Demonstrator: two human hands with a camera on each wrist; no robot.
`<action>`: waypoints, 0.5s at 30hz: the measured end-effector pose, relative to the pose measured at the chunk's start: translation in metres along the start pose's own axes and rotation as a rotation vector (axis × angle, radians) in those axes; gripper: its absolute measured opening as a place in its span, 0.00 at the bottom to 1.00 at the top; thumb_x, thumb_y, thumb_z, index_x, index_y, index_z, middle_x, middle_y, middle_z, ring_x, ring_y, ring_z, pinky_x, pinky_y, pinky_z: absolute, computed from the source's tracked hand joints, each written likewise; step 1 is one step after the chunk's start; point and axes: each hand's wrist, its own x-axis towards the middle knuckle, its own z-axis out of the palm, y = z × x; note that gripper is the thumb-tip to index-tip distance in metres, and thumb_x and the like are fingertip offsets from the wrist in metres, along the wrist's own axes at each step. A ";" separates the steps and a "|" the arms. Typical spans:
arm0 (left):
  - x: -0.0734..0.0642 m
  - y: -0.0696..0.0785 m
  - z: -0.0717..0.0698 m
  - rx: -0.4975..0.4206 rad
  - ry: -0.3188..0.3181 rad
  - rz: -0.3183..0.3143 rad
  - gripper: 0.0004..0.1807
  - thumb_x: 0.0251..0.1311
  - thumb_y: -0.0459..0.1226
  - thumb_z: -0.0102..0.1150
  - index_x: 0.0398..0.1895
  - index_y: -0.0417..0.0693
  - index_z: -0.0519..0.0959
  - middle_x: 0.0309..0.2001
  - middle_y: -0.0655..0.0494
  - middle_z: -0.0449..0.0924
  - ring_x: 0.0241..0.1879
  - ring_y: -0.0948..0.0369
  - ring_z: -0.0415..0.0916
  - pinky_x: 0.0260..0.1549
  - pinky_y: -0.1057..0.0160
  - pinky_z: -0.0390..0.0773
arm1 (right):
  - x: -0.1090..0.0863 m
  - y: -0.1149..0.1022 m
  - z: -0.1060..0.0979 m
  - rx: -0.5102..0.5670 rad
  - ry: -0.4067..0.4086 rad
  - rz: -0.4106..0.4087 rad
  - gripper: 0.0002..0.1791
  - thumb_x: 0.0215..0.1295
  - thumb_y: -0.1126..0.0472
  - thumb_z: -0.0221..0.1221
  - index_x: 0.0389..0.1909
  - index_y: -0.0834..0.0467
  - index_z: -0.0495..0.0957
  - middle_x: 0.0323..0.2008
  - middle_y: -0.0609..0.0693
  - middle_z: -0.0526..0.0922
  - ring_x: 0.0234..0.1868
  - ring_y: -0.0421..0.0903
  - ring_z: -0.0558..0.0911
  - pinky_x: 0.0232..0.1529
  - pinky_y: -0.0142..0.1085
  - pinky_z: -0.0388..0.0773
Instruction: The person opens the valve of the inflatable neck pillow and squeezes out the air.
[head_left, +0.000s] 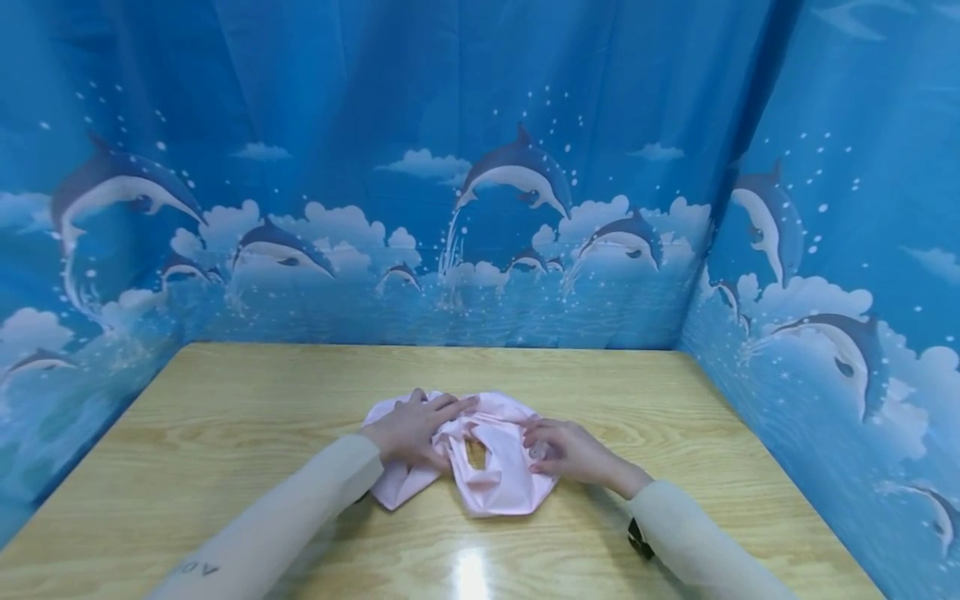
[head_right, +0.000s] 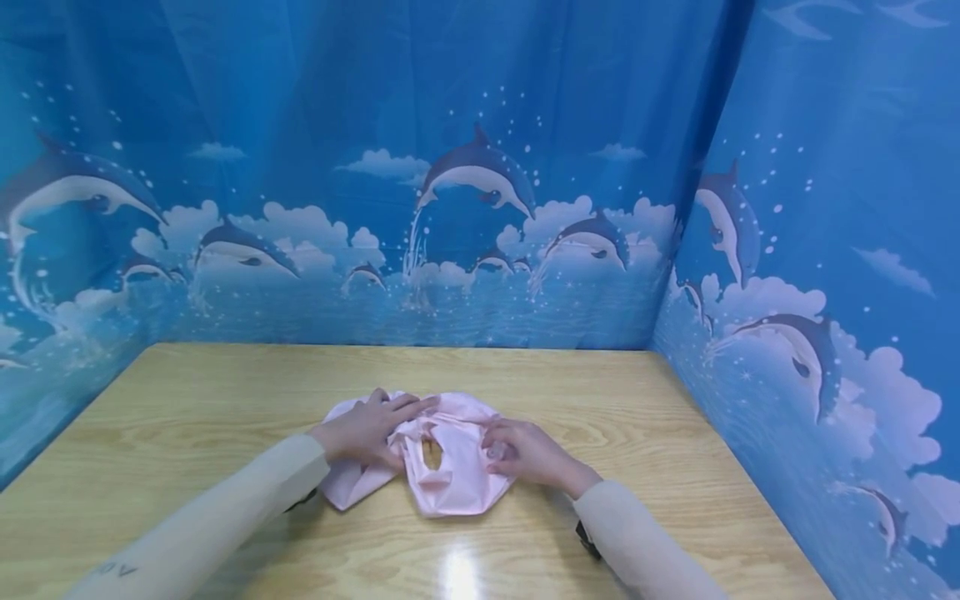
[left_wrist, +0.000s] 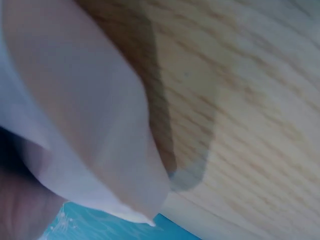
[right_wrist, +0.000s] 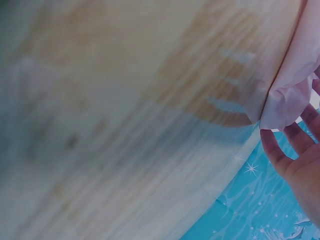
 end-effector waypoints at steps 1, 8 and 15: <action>0.000 0.000 0.000 -0.006 0.002 0.004 0.56 0.36 0.70 0.58 0.70 0.74 0.43 0.67 0.61 0.58 0.59 0.43 0.59 0.51 0.37 0.65 | 0.000 0.000 0.000 -0.003 -0.003 0.002 0.15 0.54 0.53 0.63 0.42 0.55 0.79 0.53 0.54 0.77 0.55 0.53 0.75 0.55 0.50 0.70; 0.002 0.001 0.001 -0.047 0.010 -0.018 0.57 0.31 0.71 0.59 0.69 0.75 0.46 0.65 0.59 0.59 0.57 0.45 0.60 0.50 0.38 0.65 | 0.001 0.001 0.001 -0.016 0.001 -0.004 0.16 0.53 0.54 0.63 0.42 0.55 0.79 0.54 0.55 0.76 0.55 0.54 0.75 0.56 0.50 0.70; 0.008 0.008 0.006 -0.003 0.064 -0.052 0.47 0.33 0.71 0.59 0.63 0.73 0.63 0.54 0.57 0.66 0.46 0.50 0.63 0.36 0.50 0.70 | 0.002 0.001 0.002 -0.020 0.021 -0.032 0.16 0.52 0.55 0.64 0.41 0.56 0.79 0.53 0.55 0.77 0.55 0.55 0.75 0.56 0.51 0.69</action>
